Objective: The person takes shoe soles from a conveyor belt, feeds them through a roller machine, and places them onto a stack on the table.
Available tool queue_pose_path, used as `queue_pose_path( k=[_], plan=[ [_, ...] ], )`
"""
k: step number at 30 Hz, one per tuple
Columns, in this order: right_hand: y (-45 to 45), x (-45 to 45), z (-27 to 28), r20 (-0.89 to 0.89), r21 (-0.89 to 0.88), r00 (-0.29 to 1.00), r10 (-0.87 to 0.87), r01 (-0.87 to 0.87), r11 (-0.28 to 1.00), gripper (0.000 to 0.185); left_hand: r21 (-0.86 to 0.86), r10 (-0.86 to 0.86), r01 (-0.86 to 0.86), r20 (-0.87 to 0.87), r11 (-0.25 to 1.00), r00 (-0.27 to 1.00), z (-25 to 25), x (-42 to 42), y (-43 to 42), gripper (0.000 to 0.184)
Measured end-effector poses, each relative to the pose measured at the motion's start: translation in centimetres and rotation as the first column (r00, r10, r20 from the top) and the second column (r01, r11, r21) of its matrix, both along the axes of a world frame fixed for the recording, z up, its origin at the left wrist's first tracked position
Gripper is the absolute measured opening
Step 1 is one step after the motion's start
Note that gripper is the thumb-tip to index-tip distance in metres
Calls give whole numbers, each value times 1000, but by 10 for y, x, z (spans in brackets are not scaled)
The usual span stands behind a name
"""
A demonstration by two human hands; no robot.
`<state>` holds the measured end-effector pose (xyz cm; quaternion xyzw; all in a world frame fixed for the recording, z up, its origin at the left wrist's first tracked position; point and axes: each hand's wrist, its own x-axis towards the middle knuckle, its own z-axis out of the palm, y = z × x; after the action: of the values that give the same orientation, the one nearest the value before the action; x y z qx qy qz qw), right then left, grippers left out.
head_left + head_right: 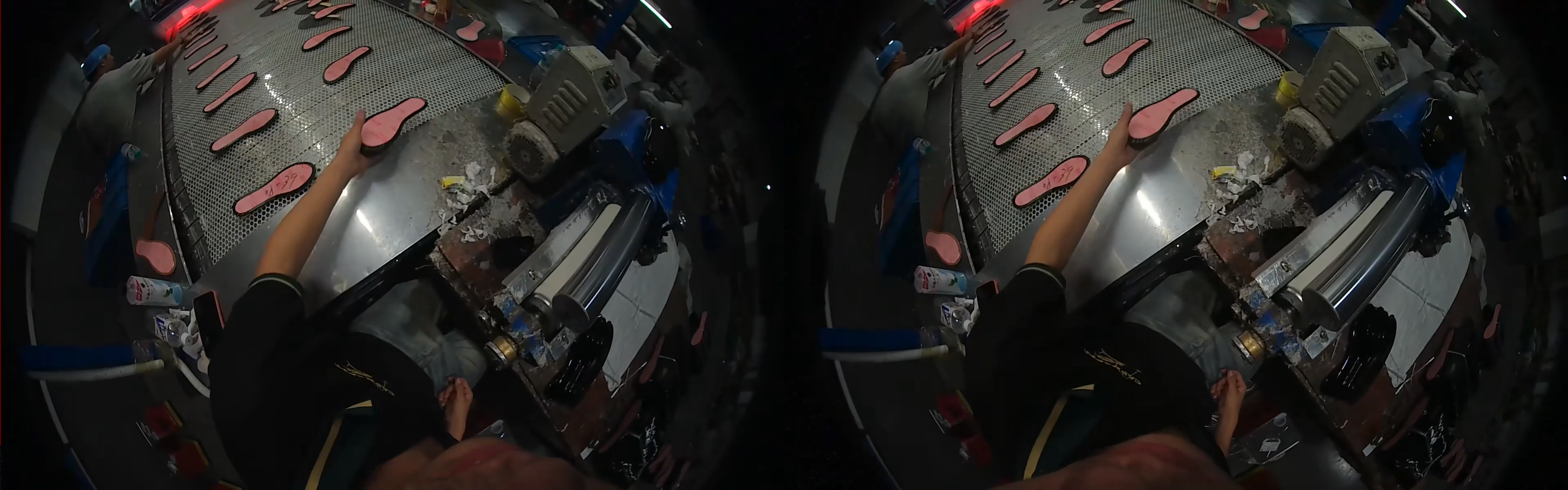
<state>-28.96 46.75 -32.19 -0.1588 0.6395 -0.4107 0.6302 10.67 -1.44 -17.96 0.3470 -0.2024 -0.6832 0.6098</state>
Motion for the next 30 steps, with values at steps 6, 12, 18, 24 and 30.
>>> queue_pose_path(
  k=[6,12,18,24,30],
  plan=[
    [-3,-3,5,-156,75,985,68,-57,996,34,81,152,-246,590,966,793,-78,52,-81,69],
    [-17,2,0,-277,140,948,156,-121,983,39,-392,387,-39,917,919,-101,-71,13,-4,42],
    [-26,-22,-29,-301,188,945,132,-77,979,49,-330,369,180,889,927,-270,-60,1,7,40],
    [-29,-11,-27,-355,203,930,98,-25,979,59,-276,392,327,841,904,-372,-58,-3,8,41],
    [-23,-12,-38,-345,132,936,63,-18,991,58,-274,396,330,829,903,-394,-60,-2,9,38]
  ],
)
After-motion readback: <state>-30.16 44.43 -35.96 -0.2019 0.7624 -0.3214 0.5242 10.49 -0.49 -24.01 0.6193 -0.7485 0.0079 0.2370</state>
